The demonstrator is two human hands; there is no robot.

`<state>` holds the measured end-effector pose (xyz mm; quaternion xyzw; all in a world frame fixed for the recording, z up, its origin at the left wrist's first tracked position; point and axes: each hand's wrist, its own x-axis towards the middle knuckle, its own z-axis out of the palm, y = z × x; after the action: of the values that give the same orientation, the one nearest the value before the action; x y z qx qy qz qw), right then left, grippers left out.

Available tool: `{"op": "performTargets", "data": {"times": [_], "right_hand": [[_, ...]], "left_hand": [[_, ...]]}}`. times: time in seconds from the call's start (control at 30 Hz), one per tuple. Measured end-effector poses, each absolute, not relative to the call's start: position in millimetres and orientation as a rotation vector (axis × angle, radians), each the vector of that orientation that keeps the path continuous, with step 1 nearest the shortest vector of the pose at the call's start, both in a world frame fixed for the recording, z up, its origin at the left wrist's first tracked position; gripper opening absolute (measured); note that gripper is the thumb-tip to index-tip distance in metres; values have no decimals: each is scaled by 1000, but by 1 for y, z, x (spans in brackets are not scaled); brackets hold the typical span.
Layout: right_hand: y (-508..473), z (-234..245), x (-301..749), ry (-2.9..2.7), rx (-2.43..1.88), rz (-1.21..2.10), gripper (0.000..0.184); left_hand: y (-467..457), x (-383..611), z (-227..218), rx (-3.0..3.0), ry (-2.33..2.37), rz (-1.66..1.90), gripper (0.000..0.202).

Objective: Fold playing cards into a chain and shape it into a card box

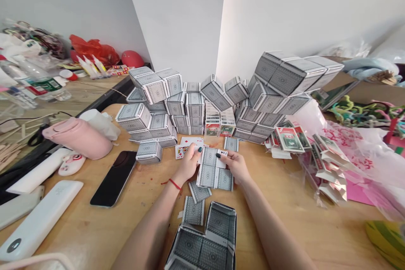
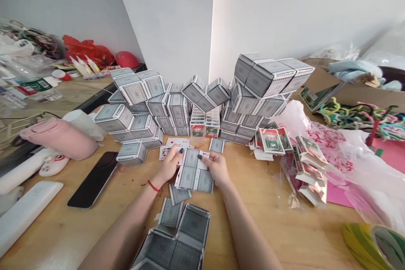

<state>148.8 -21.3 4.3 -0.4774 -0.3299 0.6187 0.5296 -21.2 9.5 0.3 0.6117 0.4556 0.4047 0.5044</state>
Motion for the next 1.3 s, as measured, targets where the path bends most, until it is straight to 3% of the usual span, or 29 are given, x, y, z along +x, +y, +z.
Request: {"op": "performTargets", "data": {"times": [1.3], "right_hand": [[-21,1,149,-834,-1181,1416,28]], "left_hand": [[16,-28,-3,1752,1131,857,18]]}}
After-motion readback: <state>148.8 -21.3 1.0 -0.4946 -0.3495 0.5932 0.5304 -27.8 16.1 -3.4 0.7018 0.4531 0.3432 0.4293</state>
